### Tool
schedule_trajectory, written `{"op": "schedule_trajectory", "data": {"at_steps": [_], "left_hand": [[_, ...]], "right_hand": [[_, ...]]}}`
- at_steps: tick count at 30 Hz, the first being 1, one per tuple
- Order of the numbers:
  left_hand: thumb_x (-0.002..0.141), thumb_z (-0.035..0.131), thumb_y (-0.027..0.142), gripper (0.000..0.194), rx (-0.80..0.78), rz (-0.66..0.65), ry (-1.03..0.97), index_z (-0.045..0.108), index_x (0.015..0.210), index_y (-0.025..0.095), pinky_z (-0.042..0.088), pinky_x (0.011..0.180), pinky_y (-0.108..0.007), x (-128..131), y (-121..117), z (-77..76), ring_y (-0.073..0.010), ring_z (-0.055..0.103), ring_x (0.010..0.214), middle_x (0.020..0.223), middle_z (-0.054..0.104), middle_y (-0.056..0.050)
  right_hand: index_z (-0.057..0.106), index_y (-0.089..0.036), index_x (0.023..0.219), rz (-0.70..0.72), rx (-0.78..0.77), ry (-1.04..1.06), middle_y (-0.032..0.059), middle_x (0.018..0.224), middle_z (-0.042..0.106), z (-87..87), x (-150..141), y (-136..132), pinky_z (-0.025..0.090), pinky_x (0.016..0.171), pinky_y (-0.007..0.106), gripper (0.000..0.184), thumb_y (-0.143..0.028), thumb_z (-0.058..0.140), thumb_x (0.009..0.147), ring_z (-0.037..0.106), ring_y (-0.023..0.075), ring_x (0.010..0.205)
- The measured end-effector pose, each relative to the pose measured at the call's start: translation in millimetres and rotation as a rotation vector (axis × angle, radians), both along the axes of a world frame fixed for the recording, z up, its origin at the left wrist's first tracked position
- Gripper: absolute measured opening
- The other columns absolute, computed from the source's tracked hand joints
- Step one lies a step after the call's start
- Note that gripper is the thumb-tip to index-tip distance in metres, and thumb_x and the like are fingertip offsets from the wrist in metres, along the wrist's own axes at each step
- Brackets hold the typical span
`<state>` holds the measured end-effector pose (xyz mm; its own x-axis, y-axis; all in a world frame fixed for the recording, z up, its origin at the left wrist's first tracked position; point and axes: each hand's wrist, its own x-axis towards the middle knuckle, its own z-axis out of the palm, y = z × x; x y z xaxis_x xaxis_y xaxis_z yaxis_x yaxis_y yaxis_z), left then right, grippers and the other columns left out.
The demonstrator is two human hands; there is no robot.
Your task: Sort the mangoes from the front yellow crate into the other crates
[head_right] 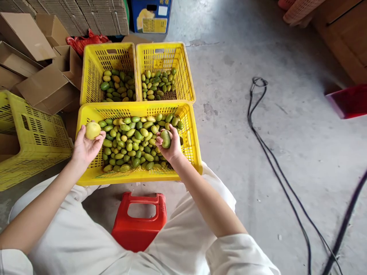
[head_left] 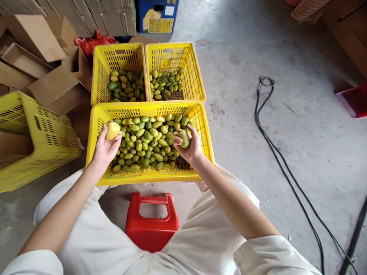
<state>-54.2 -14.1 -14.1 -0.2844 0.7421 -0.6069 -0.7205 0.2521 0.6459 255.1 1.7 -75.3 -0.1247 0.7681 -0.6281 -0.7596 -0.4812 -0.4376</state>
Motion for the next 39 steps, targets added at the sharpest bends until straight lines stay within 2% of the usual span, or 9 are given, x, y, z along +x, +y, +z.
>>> {"op": "schedule_trajectory", "data": {"at_steps": [4, 9, 13, 17, 20, 25, 29, 33, 39], "left_hand": [[0.111, 0.092, 0.023, 0.014, -0.002, 0.009, 0.041, 0.087, 0.104, 0.034, 0.069, 0.077, -0.023, -9.4, 3.2, -4.9, -0.0242, 0.084, 0.114, 0.116, 0.090, -0.006], [0.114, 0.089, 0.023, 0.014, 0.010, -0.051, -0.026, 0.082, 0.103, 0.029, 0.066, 0.071, -0.022, -5.5, 1.1, -7.5, -0.0175, 0.083, 0.092, 0.108, 0.090, -0.003], [0.113, 0.089, 0.023, 0.009, 0.002, -0.119, -0.051, 0.080, 0.110, 0.025, 0.071, 0.082, -0.025, -0.7, -2.6, -14.6, -0.0196, 0.090, 0.100, 0.112, 0.092, -0.004], [0.106, 0.096, 0.024, 0.020, -0.010, -0.263, 0.002, 0.083, 0.121, 0.024, 0.072, 0.080, -0.029, -2.4, -4.9, -24.2, -0.0235, 0.092, 0.102, 0.132, 0.095, -0.010], [0.103, 0.097, 0.028, 0.027, 0.011, -0.309, 0.041, 0.084, 0.127, 0.024, 0.071, 0.075, -0.029, -7.2, -3.5, -25.9, -0.0227, 0.089, 0.096, 0.143, 0.095, -0.014], [0.100, 0.094, 0.033, 0.025, 0.063, -0.226, 0.084, 0.086, 0.122, 0.024, 0.069, 0.074, -0.025, -14.9, 3.7, -17.6, -0.0194, 0.082, 0.084, 0.117, 0.095, -0.012], [0.092, 0.096, 0.034, 0.028, 0.115, -0.222, 0.184, 0.088, 0.114, 0.018, 0.062, 0.066, -0.024, -17.1, 6.6, -12.7, -0.0180, 0.075, 0.079, 0.109, 0.092, -0.016], [0.083, 0.104, 0.027, 0.026, 0.165, -0.228, 0.303, 0.085, 0.100, 0.022, 0.061, 0.069, -0.026, -20.0, 8.4, -14.4, -0.0222, 0.081, 0.093, 0.112, 0.091, -0.014], [0.087, 0.102, 0.022, 0.022, 0.147, -0.144, 0.299, 0.085, 0.098, 0.030, 0.061, 0.072, -0.027, -25.1, 12.7, -20.6, -0.0248, 0.083, 0.106, 0.115, 0.091, -0.007]], "right_hand": [[0.063, -0.028, 0.096, -0.036, -0.083, 0.047, 0.0003, 0.080, 0.067, 1.5, 2.6, 2.9, 0.053, 0.047, 0.018, 0.037, -0.051, 0.091, 0.104, 0.059, 0.0145, 0.066], [0.070, -0.027, 0.110, 0.120, -0.171, 0.085, 0.0049, 0.086, 0.074, 10.5, 2.3, 1.6, 0.062, 0.052, 0.022, 0.014, -0.028, 0.080, 0.101, 0.074, 0.0214, 0.079], [0.073, -0.027, 0.117, 0.259, -0.171, 0.019, 0.0046, 0.095, 0.083, 17.5, -5.3, -3.9, 0.070, 0.063, 0.026, 0.022, -0.012, 0.076, 0.101, 0.080, 0.0212, 0.081], [0.076, -0.026, 0.111, 0.307, -0.080, -0.086, 0.0072, 0.113, 0.091, 15.9, -9.0, -7.7, 0.069, 0.064, 0.023, 0.016, -0.017, 0.089, 0.105, 0.082, 0.0184, 0.084], [0.080, -0.026, 0.108, 0.320, -0.018, -0.157, 0.0080, 0.115, 0.092, 7.7, -6.1, -6.9, 0.069, 0.062, 0.023, 0.024, -0.026, 0.103, 0.101, 0.082, 0.0185, 0.086], [0.080, -0.031, 0.121, 0.270, 0.054, -0.201, 0.0038, 0.110, 0.092, -5.4, 0.7, -3.4, 0.068, 0.066, 0.025, 0.037, -0.041, 0.108, 0.099, 0.083, 0.0188, 0.087], [0.076, -0.036, 0.130, 0.260, 0.120, -0.164, 0.0000, 0.120, 0.091, -6.0, 4.0, -2.0, 0.054, 0.056, 0.021, 0.057, -0.046, 0.114, 0.089, 0.076, 0.0148, 0.080], [0.074, -0.035, 0.123, 0.228, 0.207, -0.167, -0.0042, 0.109, 0.082, -3.0, 6.2, 0.8, 0.055, 0.061, 0.021, 0.069, -0.031, 0.120, 0.073, 0.070, 0.0142, 0.082], [0.065, -0.032, 0.103, 0.210, 0.301, -0.181, -0.0040, 0.109, 0.079, -0.9, 4.4, 1.6, 0.058, 0.068, 0.025, 0.061, -0.046, 0.120, 0.080, 0.065, 0.0150, 0.085]]}}
